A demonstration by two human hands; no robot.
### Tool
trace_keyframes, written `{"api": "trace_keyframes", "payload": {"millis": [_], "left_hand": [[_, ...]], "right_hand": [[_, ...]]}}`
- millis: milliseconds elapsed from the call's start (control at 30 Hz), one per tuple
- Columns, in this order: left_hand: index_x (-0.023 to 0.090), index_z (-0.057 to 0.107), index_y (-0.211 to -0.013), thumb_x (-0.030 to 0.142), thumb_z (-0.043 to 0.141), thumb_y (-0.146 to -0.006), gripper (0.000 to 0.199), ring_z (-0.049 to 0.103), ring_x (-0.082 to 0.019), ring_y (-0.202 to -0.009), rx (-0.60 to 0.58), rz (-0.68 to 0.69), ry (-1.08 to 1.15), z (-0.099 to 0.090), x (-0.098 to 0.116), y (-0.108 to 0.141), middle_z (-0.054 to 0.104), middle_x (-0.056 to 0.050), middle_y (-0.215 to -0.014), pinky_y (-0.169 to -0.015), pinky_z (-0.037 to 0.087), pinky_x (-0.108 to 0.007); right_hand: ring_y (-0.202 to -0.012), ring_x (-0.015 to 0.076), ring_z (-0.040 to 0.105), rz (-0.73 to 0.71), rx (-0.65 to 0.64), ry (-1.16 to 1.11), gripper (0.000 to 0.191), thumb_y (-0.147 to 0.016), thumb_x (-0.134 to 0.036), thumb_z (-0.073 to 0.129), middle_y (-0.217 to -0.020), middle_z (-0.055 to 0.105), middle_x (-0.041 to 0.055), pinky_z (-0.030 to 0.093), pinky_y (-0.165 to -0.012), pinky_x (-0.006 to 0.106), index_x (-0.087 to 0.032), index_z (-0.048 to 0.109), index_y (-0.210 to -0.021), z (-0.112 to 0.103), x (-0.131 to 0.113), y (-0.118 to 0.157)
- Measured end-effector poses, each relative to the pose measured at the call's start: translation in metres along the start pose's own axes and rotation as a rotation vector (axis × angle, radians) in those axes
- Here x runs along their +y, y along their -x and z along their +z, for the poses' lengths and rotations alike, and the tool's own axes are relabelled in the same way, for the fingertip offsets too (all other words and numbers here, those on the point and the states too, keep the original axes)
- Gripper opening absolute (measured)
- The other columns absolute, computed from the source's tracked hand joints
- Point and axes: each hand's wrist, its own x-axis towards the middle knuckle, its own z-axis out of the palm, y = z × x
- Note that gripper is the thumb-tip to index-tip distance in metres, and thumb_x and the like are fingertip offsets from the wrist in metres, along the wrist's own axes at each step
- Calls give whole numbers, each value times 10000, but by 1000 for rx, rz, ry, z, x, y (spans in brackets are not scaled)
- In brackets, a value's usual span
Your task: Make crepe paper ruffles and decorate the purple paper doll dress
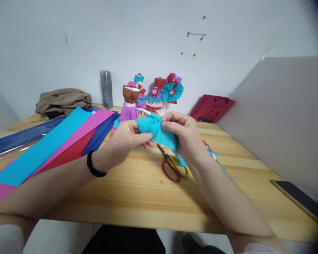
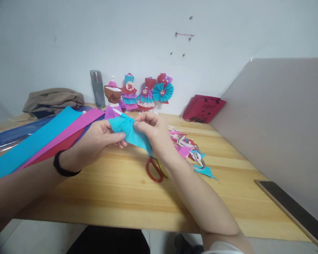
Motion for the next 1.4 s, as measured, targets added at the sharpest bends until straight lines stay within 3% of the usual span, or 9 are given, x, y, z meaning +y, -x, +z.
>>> {"api": "trace_keyframes", "payload": {"millis": [167, 333, 367, 433, 567, 700, 900, 1067, 1400], "left_hand": [[166, 630, -703, 233, 706, -691, 102, 590, -110, -580, -55, 9, -196, -1, 4, -1, 645, 9, -631, -588, 494, -222], [181, 453, -457, 299, 741, -701, 395, 306, -67, -425, -539, -96, -856, -27, 31, 4, 386, 47, -454, -402, 190, -246], [181, 441, -424, 296, 711, -729, 424, 260, -66, -399, -545, -120, -950, -33, 39, 6, 345, 45, -419, -397, 143, -270], [184, 491, -428, 343, 693, -762, 421, 260, -74, -388, -412, -63, -991, -38, 54, 11, 357, 41, -409, -409, 138, -279], [208, 705, -657, 296, 670, -803, 175, 488, -139, -622, 50, 416, -829, -29, 64, 17, 609, -4, -634, -588, 340, -256], [213, 656, -585, 260, 674, -827, 248, 464, -163, -697, 32, 555, -956, -15, 49, 13, 588, -12, -643, -714, 355, -286], [181, 452, -463, 251, 555, -868, 424, 328, -118, -550, -110, 382, -993, -18, 33, 5, 398, 11, -516, -559, 227, -305], [175, 586, -521, 256, 611, -773, 266, 286, -76, -469, -191, 162, -807, -22, 40, 5, 382, 46, -476, -468, 197, -251], [190, 701, -570, 220, 665, -672, 113, 513, -114, -461, -252, -52, -486, -41, 31, -8, 582, 1, -511, -466, 367, -218]], "right_hand": [[-507, 97, 426, 12, 5, -5, 181, -589, -315, 723, -569, 525, -46, 365, -506, 255, -202, 605, -669, 2, 0, 0], [-501, 90, 416, -53, 9, 80, 152, -623, -307, 700, -569, 518, -49, 336, -499, 250, -198, 607, -674, -1, 1, 0], [-495, 87, 406, -65, 3, 100, 145, -624, -306, 690, -562, 510, -51, 330, -496, 249, -199, 603, -667, -1, 1, 0], [-489, 87, 396, -81, -24, 153, 128, -622, -304, 666, -548, 498, -51, 323, -492, 250, -201, 597, -652, 1, 0, 2], [-499, 96, 391, -95, -101, 295, 92, -626, -286, 616, -520, 472, -43, 296, -483, 247, -200, 590, -610, 5, -2, 5], [-508, 94, 376, -135, -160, 374, 71, -624, -254, 576, -517, 445, -46, 279, -488, 244, -200, 558, -581, 9, 0, 7], [-497, 94, 388, -125, -245, 386, 91, -650, -276, 606, -512, 447, -53, 273, -483, 241, -193, 588, -616, 10, 4, 9], [-538, 99, 436, -112, -273, 343, 126, -668, -291, 661, -583, 536, -31, 329, -502, 239, -174, 655, -714, 9, 2, 9], [-501, 93, 462, 6, -398, 241, 233, -694, -304, 699, -616, 599, -28, 343, -468, 230, -179, 688, -890, 1, -7, 10]]}}
